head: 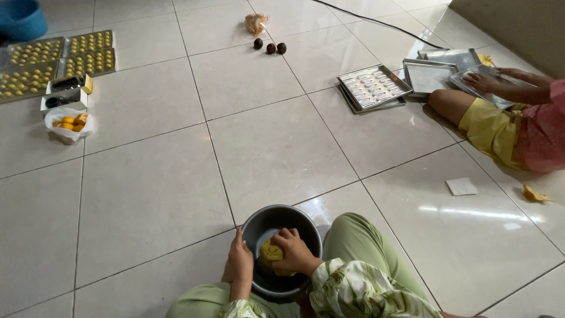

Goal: Kneading a large ball of dough in a metal bowl on the floor.

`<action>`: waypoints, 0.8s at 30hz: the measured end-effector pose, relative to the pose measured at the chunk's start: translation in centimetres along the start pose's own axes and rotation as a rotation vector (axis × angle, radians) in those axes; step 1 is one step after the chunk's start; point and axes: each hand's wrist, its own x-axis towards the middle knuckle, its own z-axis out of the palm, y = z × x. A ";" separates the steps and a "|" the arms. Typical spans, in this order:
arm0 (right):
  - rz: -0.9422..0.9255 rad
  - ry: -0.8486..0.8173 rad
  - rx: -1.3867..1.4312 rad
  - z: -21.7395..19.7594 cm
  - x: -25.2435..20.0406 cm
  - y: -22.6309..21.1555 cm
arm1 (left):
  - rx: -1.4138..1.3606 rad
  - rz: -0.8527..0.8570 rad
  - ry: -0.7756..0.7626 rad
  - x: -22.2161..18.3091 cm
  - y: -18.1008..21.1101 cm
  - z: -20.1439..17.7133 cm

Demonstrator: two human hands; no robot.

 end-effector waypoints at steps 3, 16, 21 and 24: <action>-0.063 0.105 0.040 -1.8 0.6 -1.2 | -0.062 -0.023 -0.032 -0.1 0.3 -0.6; -0.101 -0.175 -0.297 0.9 -1.5 -0.9 | 0.023 -0.099 -0.055 0.0 0.4 -0.4; -0.058 -0.225 -0.364 3.0 0.4 -1.6 | 0.017 -0.097 -0.057 -0.2 0.5 -0.6; -0.062 -0.181 -0.441 3.6 2.2 -1.6 | 0.028 -0.088 -0.052 -0.1 -0.2 0.0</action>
